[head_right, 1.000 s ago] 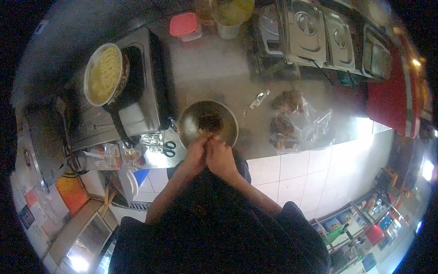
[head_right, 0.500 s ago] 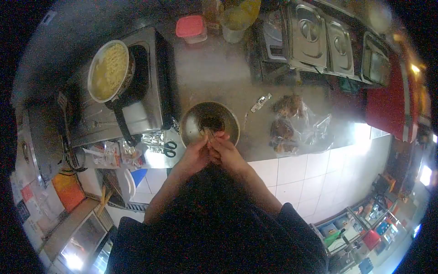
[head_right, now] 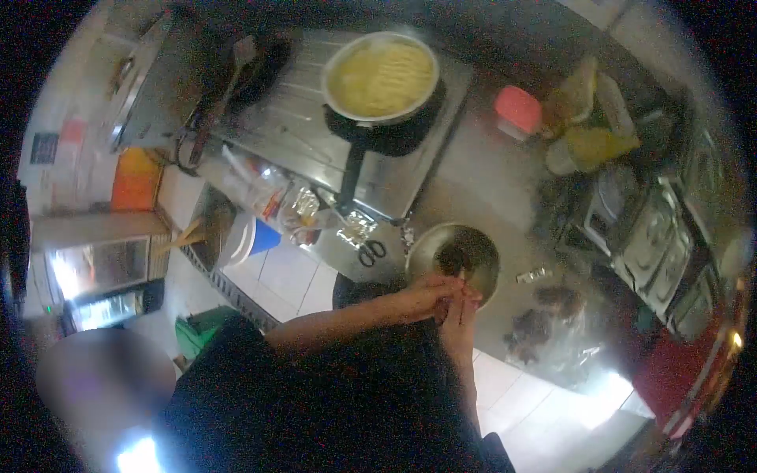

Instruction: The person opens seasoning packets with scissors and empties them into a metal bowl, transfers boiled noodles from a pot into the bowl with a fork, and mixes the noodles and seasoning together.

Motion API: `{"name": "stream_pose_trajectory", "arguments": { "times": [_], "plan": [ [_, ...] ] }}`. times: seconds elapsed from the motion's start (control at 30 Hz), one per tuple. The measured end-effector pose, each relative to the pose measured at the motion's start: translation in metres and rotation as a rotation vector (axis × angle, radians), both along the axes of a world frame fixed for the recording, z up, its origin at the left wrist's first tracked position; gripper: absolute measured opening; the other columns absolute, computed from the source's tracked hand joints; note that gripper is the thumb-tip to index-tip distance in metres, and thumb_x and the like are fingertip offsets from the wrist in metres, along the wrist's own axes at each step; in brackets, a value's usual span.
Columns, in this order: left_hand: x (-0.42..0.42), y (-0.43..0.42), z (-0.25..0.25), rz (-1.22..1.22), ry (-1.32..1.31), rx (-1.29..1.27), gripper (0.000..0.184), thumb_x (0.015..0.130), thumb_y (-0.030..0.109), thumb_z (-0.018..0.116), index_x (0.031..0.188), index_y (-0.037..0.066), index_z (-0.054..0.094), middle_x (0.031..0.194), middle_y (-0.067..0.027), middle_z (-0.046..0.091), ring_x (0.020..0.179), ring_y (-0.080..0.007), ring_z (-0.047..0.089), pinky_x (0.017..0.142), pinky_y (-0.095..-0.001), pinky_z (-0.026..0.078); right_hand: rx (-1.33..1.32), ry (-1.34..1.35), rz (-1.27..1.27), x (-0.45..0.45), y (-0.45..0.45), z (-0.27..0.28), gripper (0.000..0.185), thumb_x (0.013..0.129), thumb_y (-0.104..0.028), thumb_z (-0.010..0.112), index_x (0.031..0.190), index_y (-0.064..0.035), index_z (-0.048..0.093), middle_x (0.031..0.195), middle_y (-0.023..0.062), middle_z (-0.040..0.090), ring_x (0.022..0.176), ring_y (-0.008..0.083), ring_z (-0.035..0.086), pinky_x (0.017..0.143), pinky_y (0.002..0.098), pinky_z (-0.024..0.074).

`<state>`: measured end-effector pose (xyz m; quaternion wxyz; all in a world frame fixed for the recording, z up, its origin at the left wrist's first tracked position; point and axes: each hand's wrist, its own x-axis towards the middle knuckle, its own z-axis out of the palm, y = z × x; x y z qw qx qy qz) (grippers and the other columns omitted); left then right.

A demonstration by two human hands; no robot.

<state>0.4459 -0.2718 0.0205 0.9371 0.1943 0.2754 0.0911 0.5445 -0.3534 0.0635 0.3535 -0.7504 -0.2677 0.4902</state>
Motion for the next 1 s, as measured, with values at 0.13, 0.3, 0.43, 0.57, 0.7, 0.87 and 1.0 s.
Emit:
{"name": "stream_pose_trajectory", "arguments": {
  "times": [0.13, 0.3, 0.43, 0.57, 0.7, 0.87, 1.0],
  "plan": [
    [0.005, -0.013, -0.011, 0.163, -0.021, -0.139, 0.035, 0.105, 0.027, 0.042, 0.124, 0.003, 0.059, 0.119, -0.0101, 0.064, 0.113, -0.0188, 0.059, 0.099, -0.0339, 0.047, 0.188, -0.273, 0.066, 0.003, -0.008, -0.038, 0.032, 0.098, -0.021, 0.049, 0.119, 0.0008, 0.06, 0.11, 0.027, 0.064, 0.1, 0.0424, 0.064, 0.081, 0.0485, 0.0512],
    [0.01, -0.021, -0.007, 0.303, 0.146, -0.159, 0.02, 0.103, 0.018, 0.042, 0.103, 0.008, 0.059, 0.094, -0.0022, 0.061, 0.088, -0.0137, 0.058, 0.082, -0.0289, 0.048, -0.04, -0.532, 0.166, -0.02, 0.003, -0.016, 0.031, 0.095, -0.023, 0.051, 0.11, 0.002, 0.063, 0.106, 0.0281, 0.065, 0.095, 0.0464, 0.063, 0.078, 0.0514, 0.0509],
    [0.017, -0.029, -0.022, 0.414, 0.192, -0.233, 0.02, 0.1, 0.019, 0.044, 0.091, 0.01, 0.059, 0.084, -0.0026, 0.059, 0.078, -0.0146, 0.057, 0.072, -0.0292, 0.048, 0.021, -0.68, 0.229, -0.026, 0.002, -0.014, 0.035, 0.093, -0.025, 0.052, 0.115, 0.0002, 0.059, 0.101, 0.0283, 0.066, 0.091, 0.0492, 0.063, 0.078, 0.0538, 0.0506],
    [0.023, -0.034, -0.052, 0.276, 0.252, -0.29, 0.025, 0.099, 0.021, 0.042, 0.082, 0.011, 0.058, 0.077, -0.004, 0.058, 0.071, -0.0168, 0.057, 0.066, -0.0327, 0.048, -0.155, -0.554, 0.238, -0.035, 0.013, 0.012, 0.038, 0.093, -0.025, 0.05, 0.123, -0.0025, 0.054, 0.099, 0.0289, 0.066, 0.089, 0.05, 0.063, 0.076, 0.0547, 0.0509],
    [0.01, -0.025, -0.023, 0.248, 0.239, -0.386, 0.023, 0.101, 0.021, 0.046, 0.098, 0.008, 0.065, 0.099, -0.0071, 0.067, 0.092, -0.0197, 0.062, 0.085, -0.0373, 0.05, -0.203, -0.601, 0.209, -0.04, 0.001, 0.004, 0.037, 0.095, -0.026, 0.047, 0.123, -0.0037, 0.055, 0.096, 0.0292, 0.066, 0.087, 0.0491, 0.064, 0.075, 0.0545, 0.0511],
    [-0.029, -0.028, -0.049, 0.152, -0.019, -0.093, 0.026, 0.102, 0.02, 0.047, 0.114, 0.005, 0.065, 0.112, -0.0063, 0.066, 0.102, -0.0177, 0.062, 0.093, -0.0347, 0.05, -0.258, -0.722, 0.332, -0.018, 0.011, 0.004, 0.032, 0.095, -0.025, 0.046, 0.1, 0.0, 0.066, 0.097, 0.031, 0.064, 0.092, 0.0471, 0.063, 0.076, 0.0524, 0.0501],
    [-0.134, 0.027, 0.038, 0.096, 0.177, 0.23, 0.022, 0.094, 0.016, 0.059, 0.11, 0.002, 0.066, 0.098, -0.0042, 0.067, 0.087, -0.0134, 0.061, 0.08, -0.0299, 0.05, -0.183, -0.768, 0.439, -0.038, 0.026, 0.035, 0.037, 0.1, -0.031, 0.044, 0.108, -0.0003, 0.065, 0.1, 0.0258, 0.065, 0.096, 0.039, 0.063, 0.081, 0.0492, 0.0478]
  ]
}}
